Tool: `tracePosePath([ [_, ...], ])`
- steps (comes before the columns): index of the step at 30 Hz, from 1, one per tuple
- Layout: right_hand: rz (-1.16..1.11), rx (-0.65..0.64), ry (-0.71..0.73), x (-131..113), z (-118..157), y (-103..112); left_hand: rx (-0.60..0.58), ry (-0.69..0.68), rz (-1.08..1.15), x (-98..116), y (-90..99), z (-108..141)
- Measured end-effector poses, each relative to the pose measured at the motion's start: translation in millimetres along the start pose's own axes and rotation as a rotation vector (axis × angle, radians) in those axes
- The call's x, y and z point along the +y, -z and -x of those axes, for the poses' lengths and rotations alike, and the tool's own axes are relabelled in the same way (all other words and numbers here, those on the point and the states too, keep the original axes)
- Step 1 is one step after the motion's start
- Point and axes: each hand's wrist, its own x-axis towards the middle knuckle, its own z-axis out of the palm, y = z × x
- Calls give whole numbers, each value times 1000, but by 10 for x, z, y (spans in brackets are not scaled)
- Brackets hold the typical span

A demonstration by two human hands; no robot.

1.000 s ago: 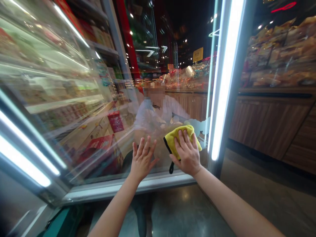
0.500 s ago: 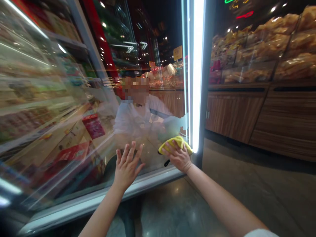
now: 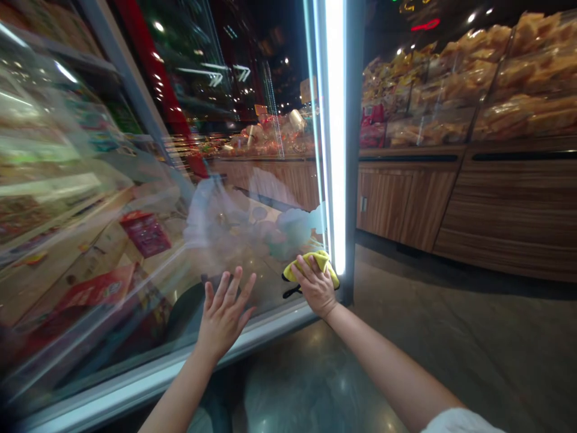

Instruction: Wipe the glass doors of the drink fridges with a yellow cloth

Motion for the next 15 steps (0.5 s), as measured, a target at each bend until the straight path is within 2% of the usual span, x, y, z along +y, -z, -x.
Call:
tracePosePath([
  [5,-35,60,-125,294,-364,129,1,43,24,7,-51,106],
  [8,-50,75,-163,316,-317,90,19,67,39,-12,-46,197],
  [11,-76,153,-324,58,-155,-78,23,96,45,-89,-1,311],
  [14,-115,369,-573,-490,-28,-318,14,125,38,-214,62,427],
  [15,-109,397,-607,-700,15,-393,20,129,39,-258,80,465],
])
